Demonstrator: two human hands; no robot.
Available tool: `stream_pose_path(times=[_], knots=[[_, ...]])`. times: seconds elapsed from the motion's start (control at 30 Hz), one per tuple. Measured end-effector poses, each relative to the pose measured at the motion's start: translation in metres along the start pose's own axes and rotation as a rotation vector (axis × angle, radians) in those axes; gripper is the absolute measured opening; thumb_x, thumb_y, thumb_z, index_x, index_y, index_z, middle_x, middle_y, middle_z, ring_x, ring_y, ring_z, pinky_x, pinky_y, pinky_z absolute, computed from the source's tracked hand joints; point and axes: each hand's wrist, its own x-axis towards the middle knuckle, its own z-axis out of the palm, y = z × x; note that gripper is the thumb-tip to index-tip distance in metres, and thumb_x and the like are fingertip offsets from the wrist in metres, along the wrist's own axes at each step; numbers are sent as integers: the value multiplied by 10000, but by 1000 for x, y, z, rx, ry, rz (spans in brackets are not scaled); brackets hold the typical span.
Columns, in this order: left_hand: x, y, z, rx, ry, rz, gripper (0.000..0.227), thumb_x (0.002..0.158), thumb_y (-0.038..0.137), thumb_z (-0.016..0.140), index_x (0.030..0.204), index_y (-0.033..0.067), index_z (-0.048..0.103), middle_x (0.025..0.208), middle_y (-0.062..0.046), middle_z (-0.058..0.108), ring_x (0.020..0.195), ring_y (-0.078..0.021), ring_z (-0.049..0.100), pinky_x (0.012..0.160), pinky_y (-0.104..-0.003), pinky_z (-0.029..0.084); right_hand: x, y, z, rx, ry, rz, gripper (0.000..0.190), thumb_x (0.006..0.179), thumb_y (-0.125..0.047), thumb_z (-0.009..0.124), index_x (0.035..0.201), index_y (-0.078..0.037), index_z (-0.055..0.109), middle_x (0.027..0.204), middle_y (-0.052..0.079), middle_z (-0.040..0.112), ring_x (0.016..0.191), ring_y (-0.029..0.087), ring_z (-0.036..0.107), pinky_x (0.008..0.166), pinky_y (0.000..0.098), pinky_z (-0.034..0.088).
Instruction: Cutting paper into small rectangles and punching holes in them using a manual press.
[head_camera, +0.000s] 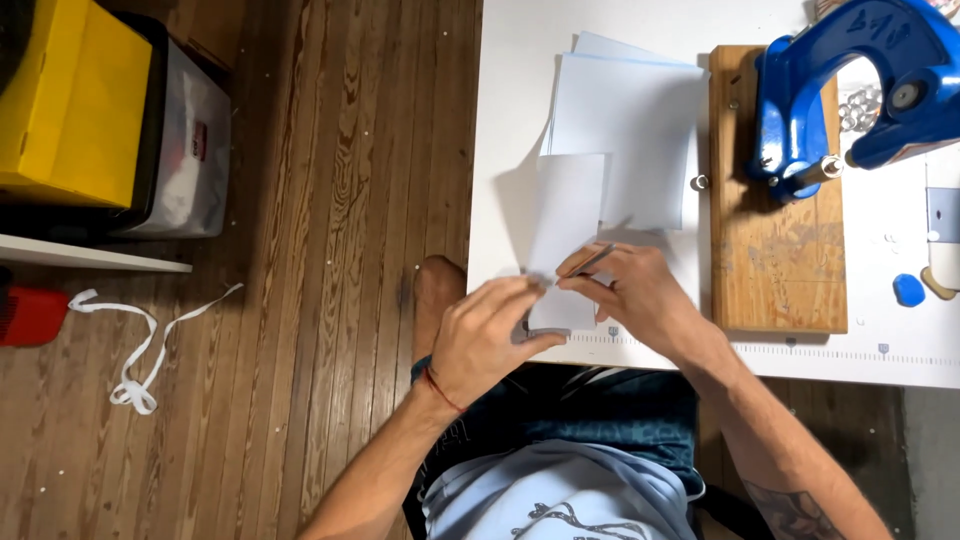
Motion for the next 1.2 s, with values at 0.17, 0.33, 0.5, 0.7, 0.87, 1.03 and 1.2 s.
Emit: stream_pose_path(times=[0.17,0.33,0.5,0.7,0.87,1.03,1.2], knots=[[-15,-4,7,176,-79,146,389,989,319,965,1172,-2,840,1215,-149,837,1224,-316,821,1088,-450,682,-30,-2,-42,197,159,79,124,1006,-21,849,1107,20,907,994,215,858,739,352,899,494,378,719],[-8,-5,-1,211,-98,210,388,1065,332,920,1245,2,821,1239,-137,855,1196,-287,829,1089,-432,689,-115,75,-112,174,530,50,294,1123,87,720,1368,-28,608,1221,170,729,1068,290,764,775,330,540],[-17,-9,0,268,-58,176,455,1010,85,758,1454,-11,731,1281,-126,889,1106,-260,891,962,-405,755,-199,262,-170,-194,605,254,587,1461,-53,479,2014,15,295,1225,318,606,749,314,573,419,377,396],[-29,-19,0,370,40,-12,366,1085,243,808,1392,50,755,874,-13,872,602,-172,775,553,-369,677,-218,270,-156,-491,572,361,614,1331,7,678,1899,183,526,1095,383,659,851,457,641,624,562,501],[-28,-16,-17,58,-11,-577,654,956,317,864,1562,154,677,1224,-35,867,849,-194,871,729,-334,753,-205,258,-154,-518,546,423,270,1462,-124,716,1452,95,558,1145,314,637,913,382,602,657,500,554],[-41,-22,-19,-94,177,-651,532,921,223,946,1406,115,756,961,-17,914,788,-120,888,747,-263,752,-217,291,-153,-520,626,307,390,1462,-43,763,1717,186,576,1144,319,652,939,414,653,748,484,544],[-50,-21,-29,-140,256,-580,518,933,165,967,1387,31,759,1008,-62,918,805,-144,886,708,-277,758,-248,412,-165,-363,655,289,414,1623,-246,612,1558,163,610,1410,344,654,1276,455,724,968,500,573]])
